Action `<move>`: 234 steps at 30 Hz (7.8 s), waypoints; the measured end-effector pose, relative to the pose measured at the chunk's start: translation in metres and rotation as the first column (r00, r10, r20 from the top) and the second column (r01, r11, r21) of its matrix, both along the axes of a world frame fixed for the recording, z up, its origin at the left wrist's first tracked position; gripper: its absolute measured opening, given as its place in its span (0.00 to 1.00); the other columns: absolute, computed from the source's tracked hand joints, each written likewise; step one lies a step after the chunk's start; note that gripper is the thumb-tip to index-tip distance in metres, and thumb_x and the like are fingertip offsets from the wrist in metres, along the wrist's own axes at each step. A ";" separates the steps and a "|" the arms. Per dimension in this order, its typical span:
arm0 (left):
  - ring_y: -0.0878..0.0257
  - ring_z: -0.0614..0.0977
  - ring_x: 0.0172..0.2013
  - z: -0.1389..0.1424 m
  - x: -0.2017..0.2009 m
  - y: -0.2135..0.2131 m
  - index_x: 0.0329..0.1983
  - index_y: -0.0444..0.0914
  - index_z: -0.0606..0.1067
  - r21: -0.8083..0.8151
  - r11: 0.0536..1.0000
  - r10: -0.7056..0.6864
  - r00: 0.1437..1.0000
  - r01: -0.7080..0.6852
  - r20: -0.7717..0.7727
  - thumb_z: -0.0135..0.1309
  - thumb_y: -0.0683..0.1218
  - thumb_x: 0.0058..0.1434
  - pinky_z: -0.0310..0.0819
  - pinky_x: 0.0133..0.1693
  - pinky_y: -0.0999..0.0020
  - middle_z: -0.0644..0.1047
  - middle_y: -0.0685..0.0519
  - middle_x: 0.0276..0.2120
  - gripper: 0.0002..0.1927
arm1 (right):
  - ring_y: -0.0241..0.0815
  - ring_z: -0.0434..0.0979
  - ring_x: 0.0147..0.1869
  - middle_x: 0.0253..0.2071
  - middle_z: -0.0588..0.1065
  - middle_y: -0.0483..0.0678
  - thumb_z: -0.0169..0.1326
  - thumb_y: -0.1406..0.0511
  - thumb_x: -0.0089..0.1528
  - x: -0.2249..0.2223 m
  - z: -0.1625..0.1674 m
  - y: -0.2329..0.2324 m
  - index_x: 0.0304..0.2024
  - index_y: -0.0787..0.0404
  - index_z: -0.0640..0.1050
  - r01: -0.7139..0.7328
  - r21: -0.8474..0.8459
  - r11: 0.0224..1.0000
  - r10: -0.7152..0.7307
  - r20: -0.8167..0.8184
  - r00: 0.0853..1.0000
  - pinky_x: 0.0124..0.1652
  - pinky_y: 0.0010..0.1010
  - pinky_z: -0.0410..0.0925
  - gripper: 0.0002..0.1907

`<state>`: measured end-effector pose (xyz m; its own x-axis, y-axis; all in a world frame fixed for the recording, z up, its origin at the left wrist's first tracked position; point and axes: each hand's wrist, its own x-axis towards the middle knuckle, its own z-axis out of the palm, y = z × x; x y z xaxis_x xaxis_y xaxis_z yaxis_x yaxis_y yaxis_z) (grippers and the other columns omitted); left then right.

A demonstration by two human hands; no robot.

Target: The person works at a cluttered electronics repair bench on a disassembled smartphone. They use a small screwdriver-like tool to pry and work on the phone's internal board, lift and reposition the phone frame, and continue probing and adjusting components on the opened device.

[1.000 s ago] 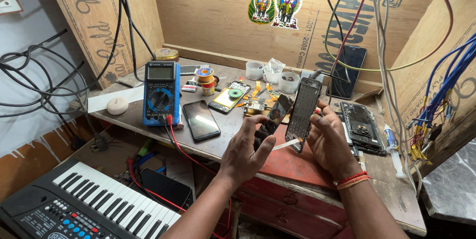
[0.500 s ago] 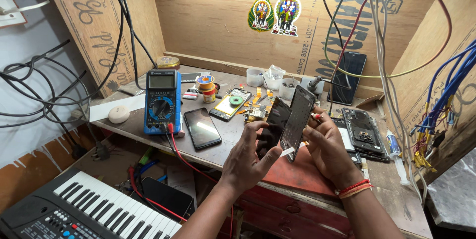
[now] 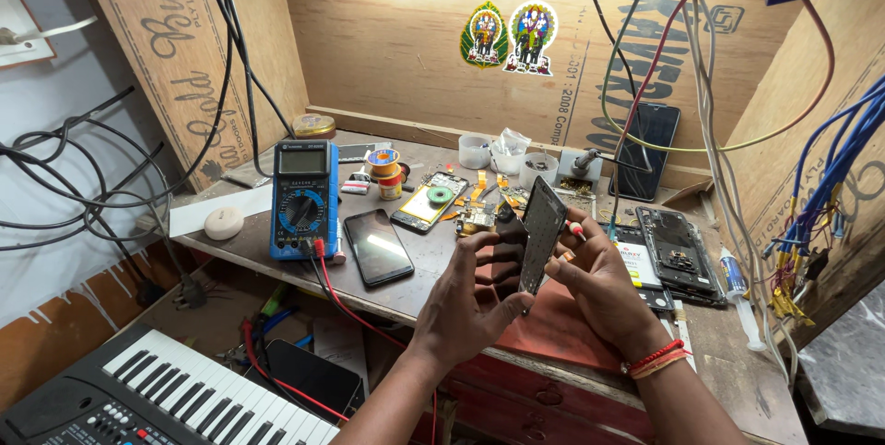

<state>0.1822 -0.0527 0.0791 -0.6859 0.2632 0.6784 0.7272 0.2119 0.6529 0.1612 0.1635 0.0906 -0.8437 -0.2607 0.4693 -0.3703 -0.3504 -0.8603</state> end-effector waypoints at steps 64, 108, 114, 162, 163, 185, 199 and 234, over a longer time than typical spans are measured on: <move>0.51 0.76 0.65 0.012 -0.023 -0.064 0.74 0.35 0.57 -0.040 0.982 0.183 0.980 -0.186 -0.073 0.68 0.72 0.42 0.70 0.64 0.57 0.74 0.41 0.61 0.64 | 0.36 0.70 0.58 0.54 0.71 0.48 0.66 0.76 0.42 0.012 0.014 -0.037 0.66 0.63 0.62 0.162 0.447 0.880 -0.160 -0.042 0.986 0.60 0.25 0.65 0.50; 0.50 0.75 0.44 0.011 -0.028 -0.121 0.33 0.37 0.70 -0.420 0.881 0.124 0.963 -0.217 -0.239 0.58 0.49 0.49 0.72 0.48 0.57 0.72 0.48 0.34 0.14 | 0.34 0.82 0.32 0.26 0.82 0.45 0.58 0.76 0.54 0.027 0.012 -0.110 0.35 0.63 0.79 0.531 0.569 0.627 -0.291 -0.462 0.838 0.37 0.29 0.74 0.08; 0.51 0.76 0.43 0.008 -0.026 -0.131 0.32 0.38 0.70 -0.414 0.880 0.143 0.960 -0.234 -0.240 0.57 0.49 0.50 0.72 0.48 0.57 0.73 0.48 0.34 0.13 | 0.33 0.82 0.31 0.27 0.82 0.45 0.53 0.79 0.49 0.031 0.013 -0.124 0.33 0.63 0.79 0.511 0.592 0.623 -0.239 -0.478 0.845 0.38 0.29 0.76 0.12; 0.51 0.71 0.60 0.012 -0.016 -0.167 0.49 0.47 0.76 -0.570 0.797 -0.086 0.897 -0.199 -0.434 0.56 0.51 0.57 0.63 0.59 0.52 0.71 0.48 0.59 0.16 | 0.31 0.79 0.33 0.31 0.79 0.46 0.52 0.77 0.63 0.027 0.013 -0.146 0.39 0.64 0.74 0.832 0.205 0.515 -0.635 -0.561 0.531 0.35 0.22 0.72 0.06; 0.51 0.71 0.61 0.012 -0.016 -0.166 0.49 0.47 0.76 -0.569 0.799 -0.092 0.896 -0.194 -0.434 0.56 0.51 0.58 0.63 0.60 0.52 0.71 0.48 0.59 0.15 | 0.31 0.78 0.33 0.30 0.79 0.46 0.53 0.77 0.63 0.028 0.013 -0.146 0.39 0.64 0.74 0.836 0.202 0.510 -0.642 -0.557 0.526 0.35 0.22 0.71 0.06; 0.47 0.72 0.58 0.008 -0.022 -0.169 0.63 0.51 0.70 -0.659 0.719 -0.165 0.865 -0.223 -0.473 0.52 0.58 0.57 0.60 0.60 0.48 0.69 0.45 0.58 0.29 | 0.33 0.74 0.31 0.31 0.78 0.51 0.37 0.60 0.76 0.022 0.007 -0.125 0.49 0.62 0.68 0.795 -0.187 0.577 -0.816 -0.171 0.552 0.32 0.23 0.68 0.12; 0.47 0.70 0.59 0.021 -0.017 -0.170 0.65 0.52 0.70 -0.721 0.653 -0.206 0.863 -0.230 -0.461 0.51 0.66 0.59 0.58 0.60 0.48 0.67 0.43 0.58 0.32 | 0.33 0.73 0.30 0.28 0.78 0.49 0.40 0.60 0.76 0.020 0.012 -0.129 0.45 0.63 0.70 0.806 -0.150 0.572 -0.818 -0.172 0.549 0.32 0.24 0.66 0.13; 0.50 0.74 0.53 0.034 -0.013 -0.156 0.52 0.37 0.74 -0.614 0.746 0.167 0.964 -0.260 -0.205 0.59 0.62 0.50 0.64 0.56 0.55 0.74 0.46 0.49 0.33 | 0.31 0.75 0.20 0.15 0.74 0.45 0.56 0.60 0.65 0.030 0.018 -0.148 0.29 0.62 0.79 0.741 0.377 0.556 -0.600 -0.434 0.672 0.22 0.27 0.63 0.14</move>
